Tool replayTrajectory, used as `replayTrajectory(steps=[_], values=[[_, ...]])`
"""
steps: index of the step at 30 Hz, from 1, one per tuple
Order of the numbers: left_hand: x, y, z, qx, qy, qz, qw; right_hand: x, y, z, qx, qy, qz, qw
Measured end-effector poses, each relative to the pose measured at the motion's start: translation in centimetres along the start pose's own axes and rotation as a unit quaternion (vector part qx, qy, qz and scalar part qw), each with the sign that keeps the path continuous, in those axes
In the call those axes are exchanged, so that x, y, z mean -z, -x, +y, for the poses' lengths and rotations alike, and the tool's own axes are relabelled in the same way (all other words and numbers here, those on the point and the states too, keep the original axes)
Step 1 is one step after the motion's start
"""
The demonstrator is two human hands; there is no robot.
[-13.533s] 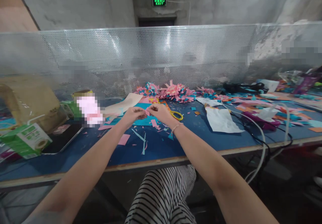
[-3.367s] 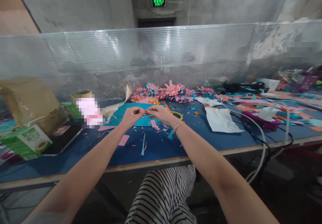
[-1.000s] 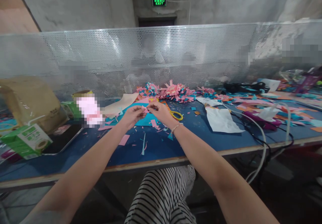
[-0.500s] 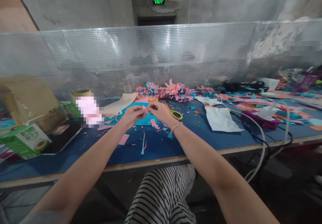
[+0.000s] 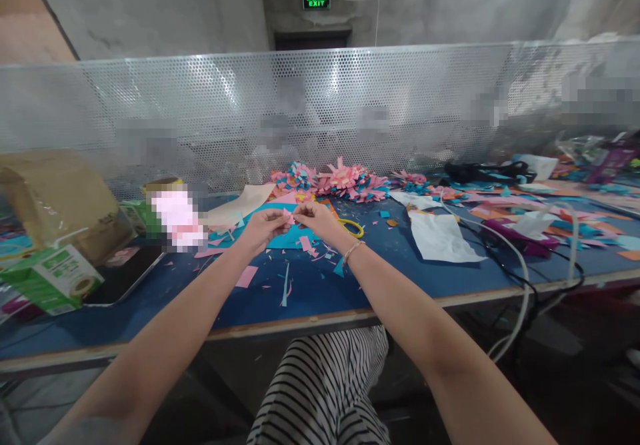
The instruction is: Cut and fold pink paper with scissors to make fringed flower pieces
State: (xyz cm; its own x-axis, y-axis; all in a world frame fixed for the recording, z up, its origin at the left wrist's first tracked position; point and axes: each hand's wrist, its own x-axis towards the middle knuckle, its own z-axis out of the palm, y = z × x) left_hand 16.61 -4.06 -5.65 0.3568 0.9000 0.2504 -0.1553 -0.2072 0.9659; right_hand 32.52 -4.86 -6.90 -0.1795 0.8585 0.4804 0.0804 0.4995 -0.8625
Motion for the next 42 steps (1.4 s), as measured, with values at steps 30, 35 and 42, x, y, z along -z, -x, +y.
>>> replayTrajectory(steps=[30, 35, 42], values=[[-0.09, -0.11, -0.37, -0.039, -0.041, -0.016, 0.998, -0.06, 0.14, -0.34, 0.032, 0.073, -0.016, 0.997], [-0.07, -0.10, -0.52, -0.012, -0.057, -0.022, 0.998, -0.21, 0.17, -0.15, 0.065, 0.101, -0.031, 0.992], [-0.21, 0.04, 0.00, 0.039, 0.011, -0.009, 0.999, -0.18, 0.07, 0.11, 0.073, 0.089, -0.026, 0.993]])
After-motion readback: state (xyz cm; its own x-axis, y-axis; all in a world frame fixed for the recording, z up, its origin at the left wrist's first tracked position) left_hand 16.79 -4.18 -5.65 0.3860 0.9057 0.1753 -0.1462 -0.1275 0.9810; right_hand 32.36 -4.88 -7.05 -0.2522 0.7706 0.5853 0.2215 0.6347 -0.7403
